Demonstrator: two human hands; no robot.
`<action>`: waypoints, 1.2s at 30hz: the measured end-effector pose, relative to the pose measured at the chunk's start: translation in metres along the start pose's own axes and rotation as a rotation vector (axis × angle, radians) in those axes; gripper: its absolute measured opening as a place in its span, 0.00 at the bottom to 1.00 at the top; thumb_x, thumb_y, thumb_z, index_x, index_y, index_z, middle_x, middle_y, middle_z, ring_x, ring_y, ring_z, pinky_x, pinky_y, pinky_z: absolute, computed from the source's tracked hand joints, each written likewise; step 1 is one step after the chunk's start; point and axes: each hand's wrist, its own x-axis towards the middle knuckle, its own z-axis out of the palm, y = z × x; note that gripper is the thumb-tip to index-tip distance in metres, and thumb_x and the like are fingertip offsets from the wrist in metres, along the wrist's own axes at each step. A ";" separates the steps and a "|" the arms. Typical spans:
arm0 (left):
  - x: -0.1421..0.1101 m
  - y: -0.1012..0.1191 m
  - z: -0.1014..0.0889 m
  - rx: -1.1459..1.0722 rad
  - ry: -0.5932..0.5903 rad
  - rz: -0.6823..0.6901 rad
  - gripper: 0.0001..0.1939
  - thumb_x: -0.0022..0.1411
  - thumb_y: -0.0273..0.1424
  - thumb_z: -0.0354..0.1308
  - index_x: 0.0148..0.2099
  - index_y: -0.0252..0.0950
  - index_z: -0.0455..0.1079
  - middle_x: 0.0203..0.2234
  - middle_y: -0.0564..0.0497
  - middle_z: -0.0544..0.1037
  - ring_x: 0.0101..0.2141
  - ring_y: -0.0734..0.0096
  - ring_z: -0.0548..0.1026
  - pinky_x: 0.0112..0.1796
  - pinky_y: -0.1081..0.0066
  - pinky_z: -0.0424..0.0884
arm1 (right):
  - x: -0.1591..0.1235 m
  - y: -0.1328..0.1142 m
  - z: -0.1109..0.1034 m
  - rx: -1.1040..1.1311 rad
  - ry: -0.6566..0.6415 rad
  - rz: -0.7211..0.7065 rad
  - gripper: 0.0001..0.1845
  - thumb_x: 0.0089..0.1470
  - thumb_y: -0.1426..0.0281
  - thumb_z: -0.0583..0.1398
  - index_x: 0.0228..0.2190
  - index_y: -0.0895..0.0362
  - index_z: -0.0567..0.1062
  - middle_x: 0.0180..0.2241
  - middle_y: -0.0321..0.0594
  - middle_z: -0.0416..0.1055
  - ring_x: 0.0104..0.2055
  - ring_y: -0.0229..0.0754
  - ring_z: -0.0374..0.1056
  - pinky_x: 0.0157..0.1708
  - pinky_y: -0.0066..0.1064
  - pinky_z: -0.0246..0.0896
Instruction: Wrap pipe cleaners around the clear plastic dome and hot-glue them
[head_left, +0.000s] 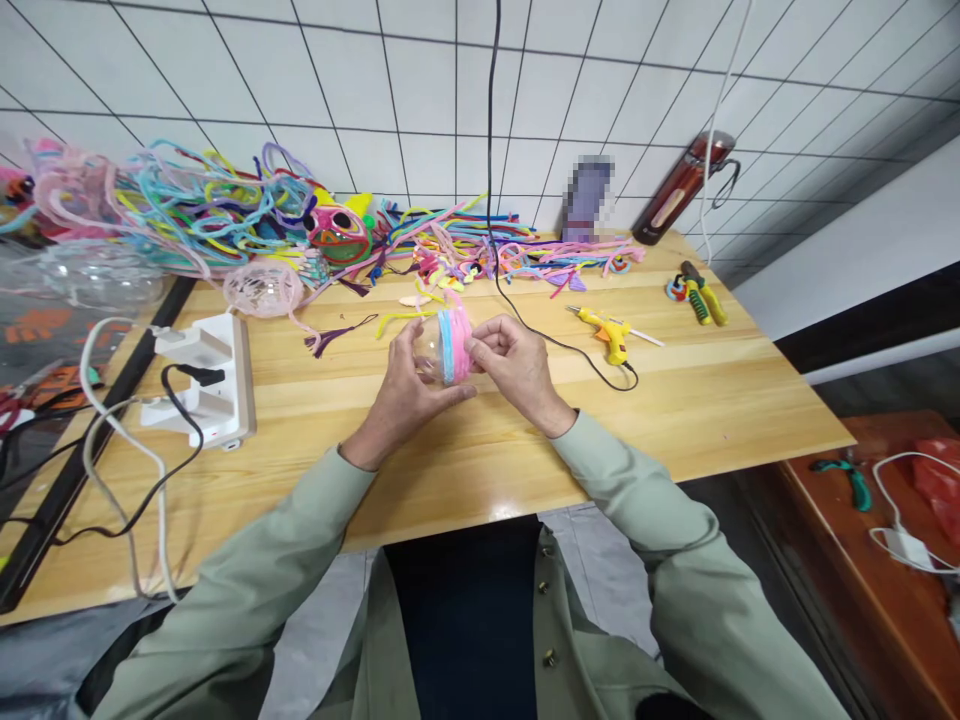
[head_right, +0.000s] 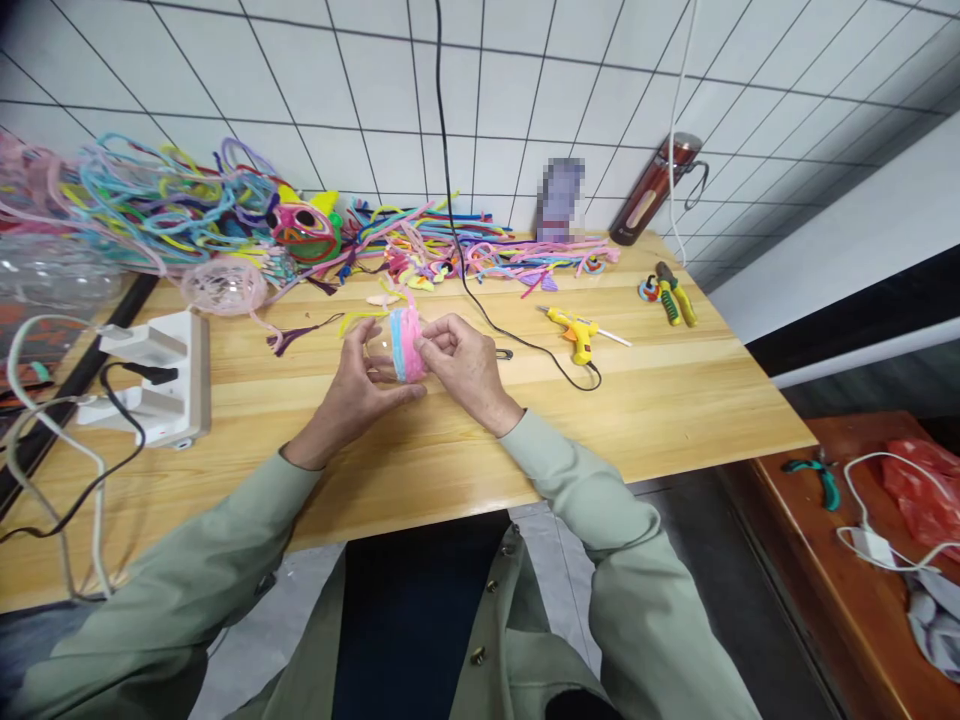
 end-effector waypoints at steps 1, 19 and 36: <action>0.000 0.000 0.000 0.012 0.015 0.003 0.73 0.42 0.54 0.89 0.81 0.44 0.55 0.78 0.30 0.58 0.62 0.40 0.76 0.61 0.45 0.81 | 0.001 -0.002 0.001 0.005 -0.012 0.009 0.12 0.60 0.57 0.70 0.38 0.49 0.76 0.27 0.28 0.78 0.28 0.39 0.78 0.35 0.33 0.77; 0.000 0.016 -0.010 -0.005 -0.002 -0.082 0.51 0.59 0.50 0.80 0.75 0.38 0.64 0.66 0.36 0.75 0.45 0.56 0.82 0.53 0.54 0.81 | 0.019 -0.011 0.005 -0.223 -0.123 -0.090 0.11 0.62 0.66 0.71 0.46 0.50 0.79 0.23 0.24 0.75 0.26 0.39 0.73 0.33 0.32 0.67; 0.000 0.013 -0.012 -0.257 -0.104 -0.135 0.43 0.58 0.48 0.81 0.68 0.41 0.68 0.69 0.40 0.75 0.68 0.36 0.76 0.63 0.46 0.80 | 0.042 -0.003 -0.021 -0.415 -0.336 -0.579 0.16 0.78 0.53 0.61 0.51 0.47 0.84 0.59 0.45 0.85 0.65 0.52 0.79 0.69 0.52 0.72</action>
